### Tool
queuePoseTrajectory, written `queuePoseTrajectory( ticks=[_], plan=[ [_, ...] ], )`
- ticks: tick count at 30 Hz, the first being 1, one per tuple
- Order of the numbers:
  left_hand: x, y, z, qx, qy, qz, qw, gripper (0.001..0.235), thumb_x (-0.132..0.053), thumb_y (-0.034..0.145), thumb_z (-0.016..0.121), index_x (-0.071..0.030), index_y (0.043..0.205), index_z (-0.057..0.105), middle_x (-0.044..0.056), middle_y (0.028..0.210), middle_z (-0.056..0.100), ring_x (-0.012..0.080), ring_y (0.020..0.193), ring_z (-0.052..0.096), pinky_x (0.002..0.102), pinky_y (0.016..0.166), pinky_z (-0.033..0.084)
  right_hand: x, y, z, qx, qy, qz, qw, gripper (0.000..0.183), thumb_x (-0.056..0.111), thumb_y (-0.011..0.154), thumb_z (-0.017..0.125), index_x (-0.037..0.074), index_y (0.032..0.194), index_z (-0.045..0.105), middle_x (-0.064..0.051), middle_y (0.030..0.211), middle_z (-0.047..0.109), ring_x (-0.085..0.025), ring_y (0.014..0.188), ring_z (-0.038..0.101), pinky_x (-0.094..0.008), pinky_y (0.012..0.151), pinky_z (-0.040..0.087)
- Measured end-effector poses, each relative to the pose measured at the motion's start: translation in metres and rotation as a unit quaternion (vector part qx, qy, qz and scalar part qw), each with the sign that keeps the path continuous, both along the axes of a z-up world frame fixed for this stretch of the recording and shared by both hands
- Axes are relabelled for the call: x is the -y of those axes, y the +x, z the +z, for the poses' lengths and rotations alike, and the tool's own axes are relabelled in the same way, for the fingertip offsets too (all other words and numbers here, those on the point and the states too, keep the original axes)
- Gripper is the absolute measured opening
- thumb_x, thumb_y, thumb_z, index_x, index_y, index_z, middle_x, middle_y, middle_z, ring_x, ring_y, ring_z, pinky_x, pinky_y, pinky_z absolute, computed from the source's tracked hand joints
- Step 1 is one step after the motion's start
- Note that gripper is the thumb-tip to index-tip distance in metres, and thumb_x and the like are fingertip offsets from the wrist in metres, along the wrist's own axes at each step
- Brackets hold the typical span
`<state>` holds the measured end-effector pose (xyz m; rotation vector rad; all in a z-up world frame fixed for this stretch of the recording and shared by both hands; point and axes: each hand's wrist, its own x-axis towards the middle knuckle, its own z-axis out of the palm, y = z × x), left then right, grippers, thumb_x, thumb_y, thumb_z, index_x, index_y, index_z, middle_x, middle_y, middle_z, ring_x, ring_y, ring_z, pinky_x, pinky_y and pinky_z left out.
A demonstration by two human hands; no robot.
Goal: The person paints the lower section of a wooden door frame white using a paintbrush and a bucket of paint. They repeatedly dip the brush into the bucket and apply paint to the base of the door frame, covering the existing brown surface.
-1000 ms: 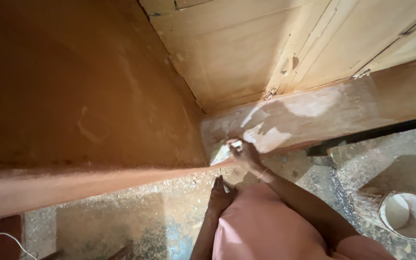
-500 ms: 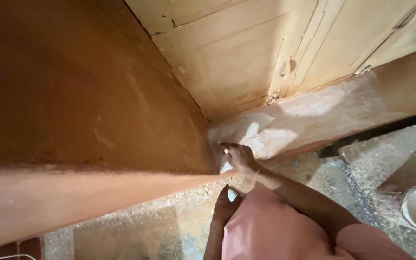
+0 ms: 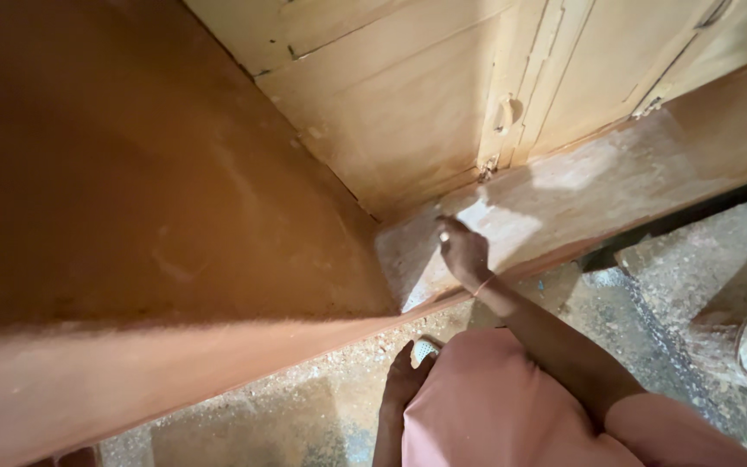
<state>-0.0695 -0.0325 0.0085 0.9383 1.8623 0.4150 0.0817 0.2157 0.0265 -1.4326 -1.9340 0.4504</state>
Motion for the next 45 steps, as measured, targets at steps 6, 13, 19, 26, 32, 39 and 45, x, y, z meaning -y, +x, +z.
queuePoseTrajectory(
  ticks=[6,13,19,26,32,39,45],
  plan=[
    [-0.013,0.007,-0.005,-0.014,0.020,-0.068,0.997,0.081,-0.050,0.087,0.072,-0.007,0.150,0.046,0.020,0.148,0.054,0.0334,0.138,0.053,0.040,0.113,0.044,0.058,-0.026,-0.014,0.111,0.005,0.304,0.946,0.036,-0.001,0.090,0.057,0.012,0.121,0.068,-0.015,0.115,0.072,-0.023,0.062,0.069,-0.033,0.048,0.056],
    [-0.024,0.022,-0.026,0.020,0.109,-0.079,0.991,0.071,-0.038,0.091,0.075,-0.001,0.146,0.050,0.021,0.139,0.061,0.0338,0.130,0.059,0.041,0.107,0.048,0.056,-0.011,0.027,-0.043,-0.266,0.149,0.951,0.024,0.023,0.096,0.061,0.023,0.118,0.071,-0.005,0.087,0.077,-0.021,0.062,0.073,-0.039,0.053,0.057],
    [-0.037,0.037,0.004,0.121,0.143,0.000,0.982,0.070,-0.022,0.091,0.070,0.001,0.153,0.045,0.021,0.110,0.076,0.0295,0.098,0.072,0.038,0.084,0.060,0.027,0.064,0.041,0.114,-0.163,-0.031,0.980,0.020,0.029,0.103,0.064,0.027,0.122,0.070,-0.006,0.089,0.079,-0.024,0.066,0.069,-0.039,0.060,0.055],
    [-0.083,0.047,0.047,0.032,0.321,-0.036,0.946,0.090,-0.007,0.086,0.066,0.000,0.160,0.016,0.026,0.168,0.020,0.0345,0.137,0.045,0.046,0.090,0.049,0.043,0.057,0.026,0.089,-0.193,0.117,0.970,0.042,0.013,0.092,0.062,0.028,0.130,0.069,-0.005,0.123,0.071,-0.028,0.063,0.071,-0.041,0.054,0.059],
    [-0.116,0.048,0.046,-0.095,0.467,-0.033,0.879,0.083,0.011,0.078,0.051,0.003,0.158,0.029,0.027,0.165,0.029,0.0428,0.159,0.018,0.047,0.129,0.020,0.055,0.038,0.015,-0.135,-0.161,0.169,0.963,0.018,0.023,0.098,0.068,0.014,0.114,0.072,-0.008,0.099,0.080,-0.023,0.080,0.077,-0.039,0.070,0.061],
    [-0.101,0.054,0.051,-0.046,0.428,0.041,0.902,0.079,0.014,0.081,0.047,0.002,0.158,0.032,0.024,0.168,0.029,0.0386,0.158,0.023,0.044,0.128,0.020,0.049,0.066,0.033,0.052,-0.177,0.040,0.982,0.024,0.028,0.095,0.065,0.023,0.117,0.073,-0.008,0.086,0.078,-0.027,0.072,0.074,-0.040,0.067,0.059],
    [-0.092,0.050,0.040,-0.013,0.472,0.083,0.878,0.070,0.013,0.090,0.043,-0.002,0.157,0.036,0.022,0.171,0.027,0.0379,0.159,0.026,0.044,0.128,0.022,0.047,0.059,0.026,-0.106,-0.255,0.083,0.957,0.023,0.029,0.097,0.067,0.018,0.115,0.073,-0.004,0.088,0.080,-0.018,0.069,0.074,-0.037,0.060,0.058]
  ],
)
